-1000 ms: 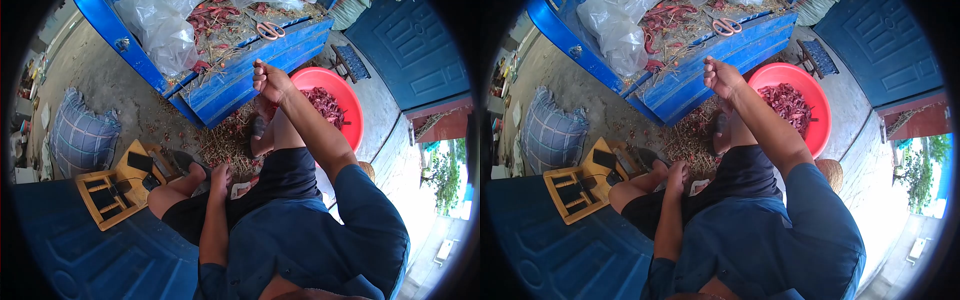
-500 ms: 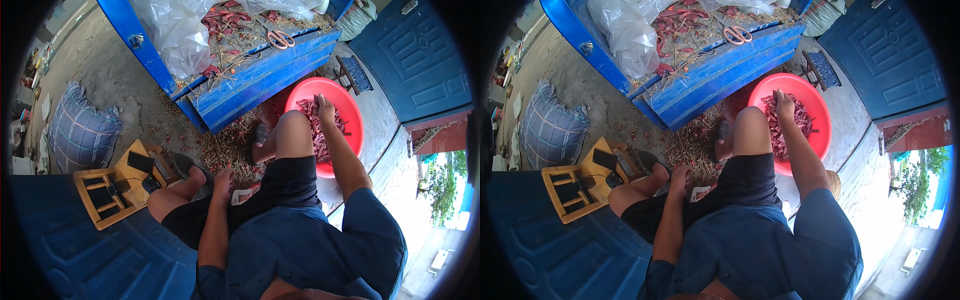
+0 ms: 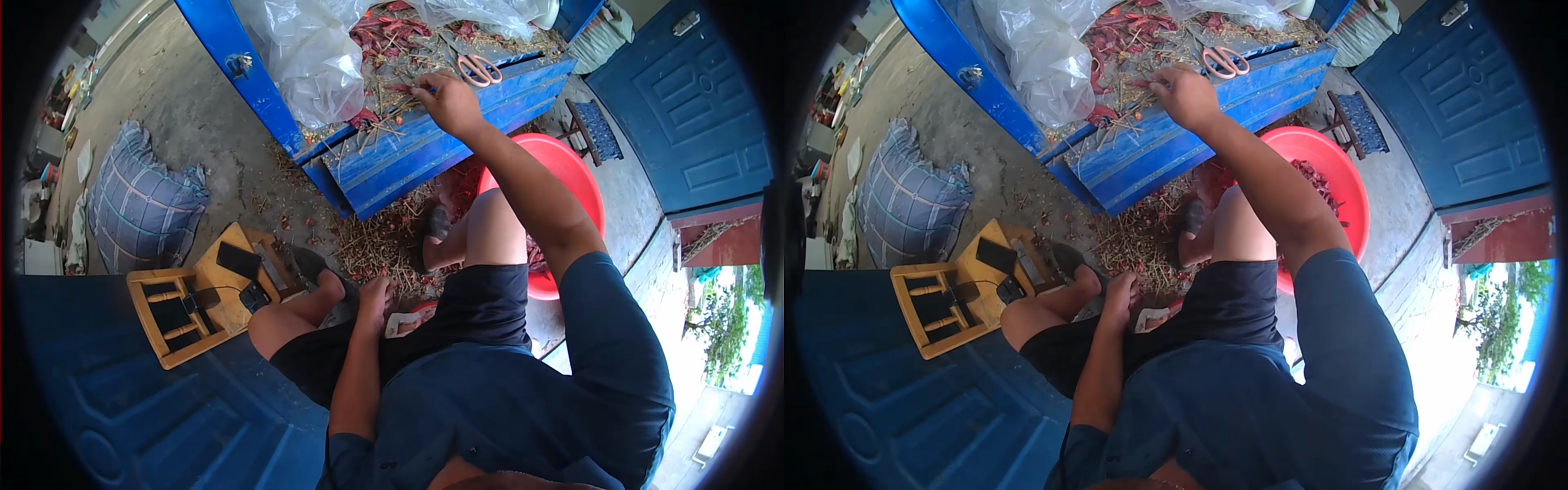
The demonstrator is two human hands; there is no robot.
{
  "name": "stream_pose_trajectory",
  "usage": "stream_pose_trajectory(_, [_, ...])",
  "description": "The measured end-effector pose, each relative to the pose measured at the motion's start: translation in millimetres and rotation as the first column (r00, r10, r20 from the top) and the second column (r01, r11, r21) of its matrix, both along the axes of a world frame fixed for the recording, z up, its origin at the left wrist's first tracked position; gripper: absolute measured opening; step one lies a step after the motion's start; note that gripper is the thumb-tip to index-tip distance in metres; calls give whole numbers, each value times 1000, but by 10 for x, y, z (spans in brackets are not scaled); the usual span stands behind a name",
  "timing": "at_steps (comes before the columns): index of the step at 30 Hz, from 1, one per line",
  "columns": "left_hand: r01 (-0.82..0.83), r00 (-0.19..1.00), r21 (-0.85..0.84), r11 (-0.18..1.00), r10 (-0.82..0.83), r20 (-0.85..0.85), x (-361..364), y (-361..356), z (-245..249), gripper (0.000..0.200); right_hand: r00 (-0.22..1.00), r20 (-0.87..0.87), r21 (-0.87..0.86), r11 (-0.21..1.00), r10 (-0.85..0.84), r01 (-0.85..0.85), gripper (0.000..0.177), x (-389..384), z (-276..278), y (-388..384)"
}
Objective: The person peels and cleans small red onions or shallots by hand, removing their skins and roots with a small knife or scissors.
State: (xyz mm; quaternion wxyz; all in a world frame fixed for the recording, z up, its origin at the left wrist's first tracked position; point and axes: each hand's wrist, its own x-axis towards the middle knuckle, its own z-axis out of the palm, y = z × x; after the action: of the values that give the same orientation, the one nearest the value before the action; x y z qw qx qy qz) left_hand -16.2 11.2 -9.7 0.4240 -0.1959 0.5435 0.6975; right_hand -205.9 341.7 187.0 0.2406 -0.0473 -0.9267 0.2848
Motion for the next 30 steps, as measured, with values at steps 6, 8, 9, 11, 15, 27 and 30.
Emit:
stream_pose_trajectory(6, [-99,995,-13,995,99,10,-11,-232,5,14,943,304,190,979,-133,77,25,-479,-56,-91])
stream_pose_trajectory(8, [-106,994,-3,994,106,18,-12,-226,54,14,940,319,93,991,-120,95,23,-498,-71,-62])
stream_pose_trajectory(9, [-100,995,6,995,100,22,-23,-199,48,15,935,354,-332,933,-14,140,20,-490,-61,-47])
stream_pose_trajectory(11, [-79,997,24,997,78,25,-45,-139,41,15,942,289,-828,538,168,157,13,-420,-36,33])
stream_pose_trajectory(15, [-18,1000,29,999,18,3,-75,-27,37,18,956,162,-973,201,242,114,19,-26,149,74])
stream_pose_trajectory(27, [32,999,37,999,-32,3,-66,31,-55,18,822,243,118,857,-515,502,38,2100,-1086,1166])
stream_pose_trajectory(30, [68,996,29,997,-67,-56,-18,124,-87,16,956,104,-199,936,-275,291,24,1476,-591,482])
